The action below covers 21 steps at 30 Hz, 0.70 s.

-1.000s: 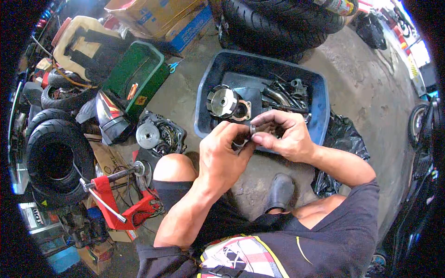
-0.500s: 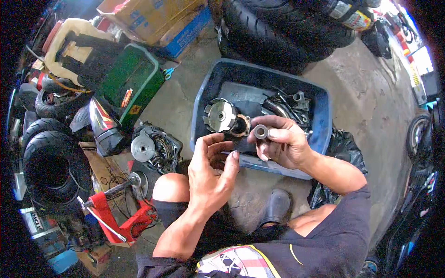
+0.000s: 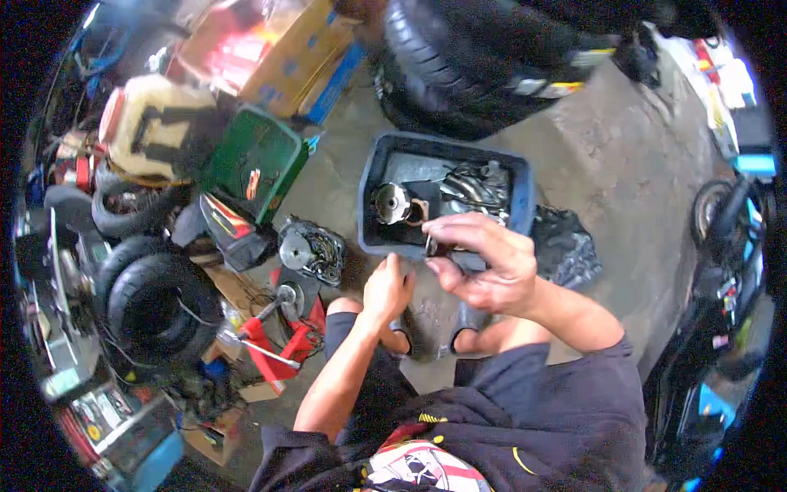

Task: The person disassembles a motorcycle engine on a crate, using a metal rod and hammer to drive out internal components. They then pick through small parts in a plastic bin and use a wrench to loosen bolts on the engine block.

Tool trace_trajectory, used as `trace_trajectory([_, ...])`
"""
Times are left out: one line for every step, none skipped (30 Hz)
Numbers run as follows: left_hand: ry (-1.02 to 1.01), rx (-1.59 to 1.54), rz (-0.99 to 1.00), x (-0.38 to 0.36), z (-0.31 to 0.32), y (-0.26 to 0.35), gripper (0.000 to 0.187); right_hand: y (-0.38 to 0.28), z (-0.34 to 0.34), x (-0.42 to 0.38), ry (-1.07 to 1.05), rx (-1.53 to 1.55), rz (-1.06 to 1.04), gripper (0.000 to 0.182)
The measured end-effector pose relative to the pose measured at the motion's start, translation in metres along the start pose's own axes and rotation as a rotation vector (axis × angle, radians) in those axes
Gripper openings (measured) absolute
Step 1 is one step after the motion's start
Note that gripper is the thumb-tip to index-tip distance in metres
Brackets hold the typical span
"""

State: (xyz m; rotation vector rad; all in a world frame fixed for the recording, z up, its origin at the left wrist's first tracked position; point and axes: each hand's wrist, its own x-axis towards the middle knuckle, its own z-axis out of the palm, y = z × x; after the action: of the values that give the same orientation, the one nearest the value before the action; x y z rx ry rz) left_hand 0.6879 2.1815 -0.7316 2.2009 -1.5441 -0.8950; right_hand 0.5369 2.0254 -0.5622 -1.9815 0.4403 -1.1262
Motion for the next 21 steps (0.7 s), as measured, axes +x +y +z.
trace_trajectory([-0.044,-0.036,0.046,-0.024,-0.024,0.021,0.038,-0.027,-0.017,0.008,0.029,-0.029,0.037,0.037])
trace_trajectory([-0.111,0.001,-0.013,-0.050,-0.045,0.043,0.038,-0.054,-0.034,0.017,0.061,-0.060,0.068,0.037])
trace_trajectory([-0.202,-0.025,-0.027,-0.075,-0.083,0.078,0.037,-0.083,-0.053,0.025,0.092,-0.090,0.069,0.037])
trace_trajectory([-0.253,0.019,-0.028,-0.099,-0.108,0.104,0.036,-0.113,-0.072,0.030,0.127,-0.104,0.217,0.037])
trace_trajectory([-0.318,0.031,-0.040,-0.124,-0.129,0.121,0.035,-0.143,-0.091,0.036,0.169,-0.116,0.357,0.037])
trace_trajectory([-0.390,0.076,0.095,-0.143,-0.157,0.144,0.037,-0.170,-0.105,0.040,0.224,-0.234,0.362,0.033])
trace_trajectory([-0.365,0.134,0.174,-0.166,-0.167,0.145,0.040,-0.199,-0.119,0.037,0.191,-0.230,0.493,0.030])
trace_trajectory([-0.428,0.158,0.169,-0.180,-0.196,0.174,0.045,-0.227,-0.131,0.029,0.157,-0.220,0.628,0.028])
trace_trajectory([-0.532,0.175,0.116,-0.191,-0.216,0.192,0.049,-0.251,-0.138,0.020,0.110,-0.248,0.729,0.027])
trace_trajectory([-0.578,0.200,0.110,-0.199,-0.231,0.211,0.049,-0.272,-0.144,0.005,0.060,-0.273,0.832,0.027])
trace_trajectory([-0.569,0.148,0.118,-0.203,-0.247,0.235,0.046,-0.287,-0.150,-0.014,0.021,-0.295,0.944,0.029])
trace_trajectory([-0.559,0.097,0.127,-0.205,-0.257,0.259,0.044,-0.298,-0.155,-0.038,-0.016,-0.312,1.054,0.034])
trace_trajectory([-0.478,0.098,0.145,-0.207,-0.256,0.270,0.042,-0.305,-0.158,-0.068,-0.056,-0.421,1.071,0.034])
trace_trajectory([-0.394,0.093,0.162,-0.206,-0.250,0.283,0.041,-0.307,-0.163,-0.103,-0.097,-0.531,1.088,0.035])
trace_trajectory([-0.326,0.031,0.123,-0.205,-0.249,0.307,0.039,-0.302,-0.164,-0.150,-0.073,-0.580,1.107,0.039])
trace_trajectory([-0.313,0.035,0.163,-0.201,-0.243,0.332,0.039,-0.298,-0.171,-0.188,-0.050,-0.622,1.130,0.043])
trace_trajectory([-0.249,0.048,0.172,-0.198,-0.234,0.359,0.038,-0.308,-0.195,-0.197,-0.072,-0.594,1.318,0.046])
trace_trajectory([-0.195,0.061,0.176,-0.198,-0.222,0.385,0.037,-0.324,-0.217,-0.211,-0.094,-0.547,1.514,0.048])
trace_trajectory([-0.204,0.020,0.241,-0.195,-0.208,0.412,0.041,-0.328,-0.230,-0.241,-0.060,-0.551,1.521,0.048])
trace_trajectory([-0.216,0.024,0.265,-0.195,-0.200,0.447,0.041,-0.329,-0.239,-0.282,0.007,-0.520,1.646,0.051])
trace_trajectory([-0.312,-0.045,0.294,-0.191,-0.195,0.497,0.040,-0.332,-0.264,-0.308,0.078,-0.495,1.763,0.054])
